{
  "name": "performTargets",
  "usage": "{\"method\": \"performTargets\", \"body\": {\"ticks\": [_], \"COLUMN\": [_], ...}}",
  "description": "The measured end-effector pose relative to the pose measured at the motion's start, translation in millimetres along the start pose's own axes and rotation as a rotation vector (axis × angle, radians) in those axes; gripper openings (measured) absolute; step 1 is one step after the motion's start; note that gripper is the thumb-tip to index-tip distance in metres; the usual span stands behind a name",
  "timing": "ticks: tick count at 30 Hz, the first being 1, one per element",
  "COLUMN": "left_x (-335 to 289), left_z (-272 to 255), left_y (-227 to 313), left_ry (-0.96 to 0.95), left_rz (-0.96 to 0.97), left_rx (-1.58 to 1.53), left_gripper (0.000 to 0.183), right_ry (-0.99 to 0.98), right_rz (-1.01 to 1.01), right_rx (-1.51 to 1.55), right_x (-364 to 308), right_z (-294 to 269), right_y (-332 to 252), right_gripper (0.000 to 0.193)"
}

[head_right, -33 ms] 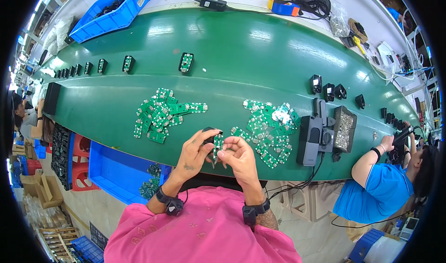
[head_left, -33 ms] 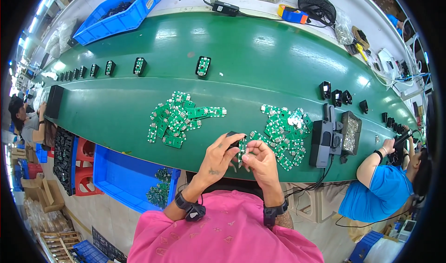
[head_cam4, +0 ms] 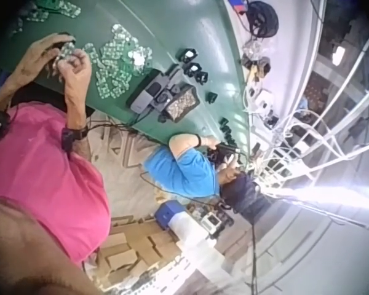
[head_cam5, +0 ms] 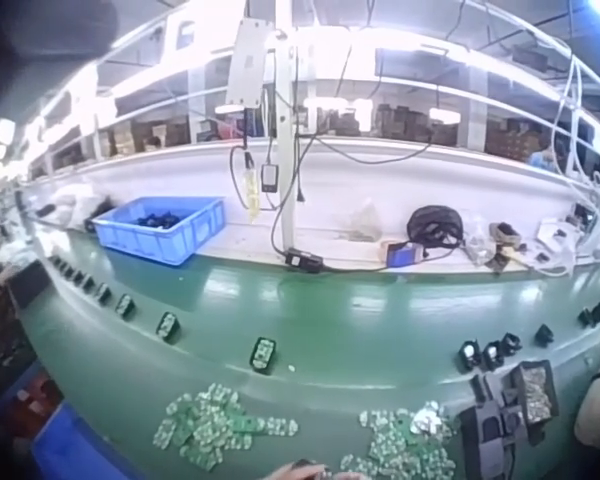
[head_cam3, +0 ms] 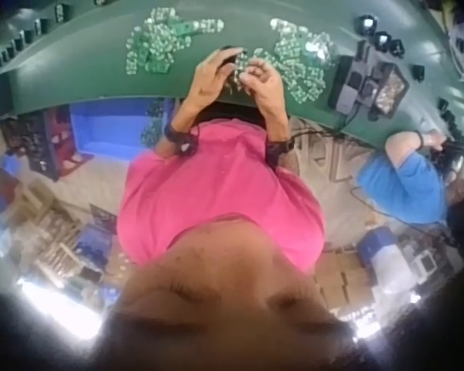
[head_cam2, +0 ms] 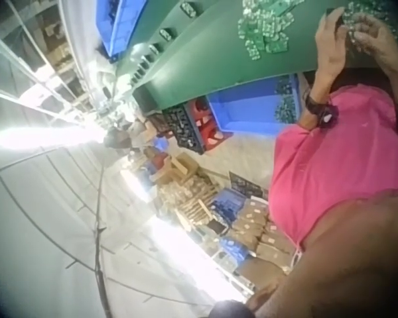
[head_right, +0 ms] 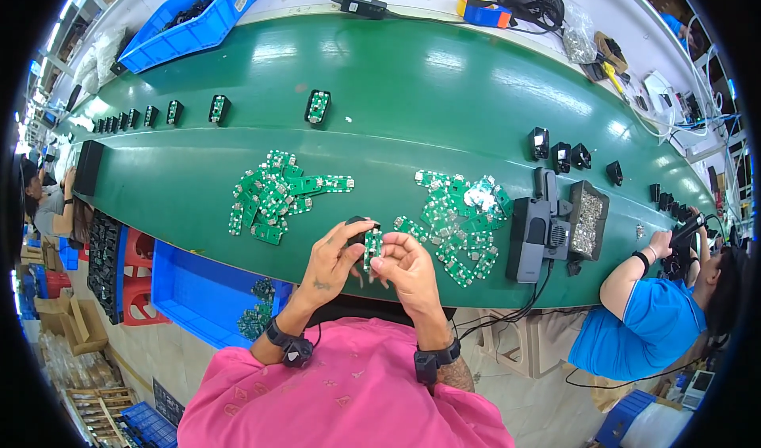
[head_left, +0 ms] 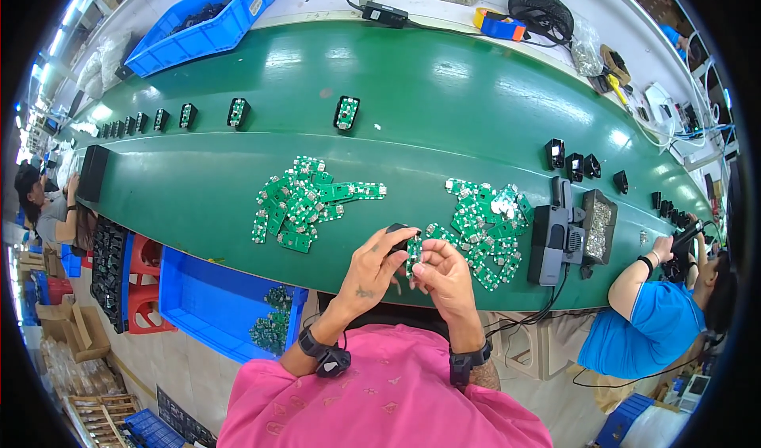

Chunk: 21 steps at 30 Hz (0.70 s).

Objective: The person assembles electronic devices by picking up a black plastic housing and a green circuit board, fitting the board into the housing, and pressing them together. Once assembled, the person places the finished unit onto the green conveyor belt alongside other completed devices.

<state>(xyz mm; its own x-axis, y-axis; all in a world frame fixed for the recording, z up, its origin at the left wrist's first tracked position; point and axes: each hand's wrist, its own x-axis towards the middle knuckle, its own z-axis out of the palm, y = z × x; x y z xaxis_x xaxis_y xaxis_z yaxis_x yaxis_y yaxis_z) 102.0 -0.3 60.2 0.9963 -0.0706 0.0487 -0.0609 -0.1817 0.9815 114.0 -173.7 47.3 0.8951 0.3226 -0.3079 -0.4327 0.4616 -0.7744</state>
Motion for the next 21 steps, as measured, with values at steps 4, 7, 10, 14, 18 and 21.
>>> {"method": "performTargets", "body": {"ticks": [4,7,10,14,18,21], "left_x": [0,0,0,4,2,-1], "left_z": [0,0,4,11,16,18], "left_y": [-12,-12,-15,-12,-10,-9], "left_ry": [0.005,-0.003,-0.003,0.055,0.104,0.104], "left_rz": [-0.036,-0.128,-0.151,0.089,0.120,0.051], "left_rx": [-0.089,-0.328,-0.433,-0.081,-0.009,-0.012], "left_gripper": [0.038,0.042,0.045,0.045,0.047,0.055], "right_ry": [-0.041,0.010,-0.004,-0.122,-0.042,0.015], "right_rz": [0.154,0.119,0.118,0.150,0.026,-0.036], "right_rx": [-0.002,-0.024,-0.059,-0.075,-0.353,-0.528], "right_x": [0,0,-2,-2,-8,-8], "right_z": [-6,-9,-10,-7,3,4], "right_y": [3,3,-5,-8,-15,-14], "right_gripper": [0.015,0.012,0.010,0.008,0.013,0.020]}}
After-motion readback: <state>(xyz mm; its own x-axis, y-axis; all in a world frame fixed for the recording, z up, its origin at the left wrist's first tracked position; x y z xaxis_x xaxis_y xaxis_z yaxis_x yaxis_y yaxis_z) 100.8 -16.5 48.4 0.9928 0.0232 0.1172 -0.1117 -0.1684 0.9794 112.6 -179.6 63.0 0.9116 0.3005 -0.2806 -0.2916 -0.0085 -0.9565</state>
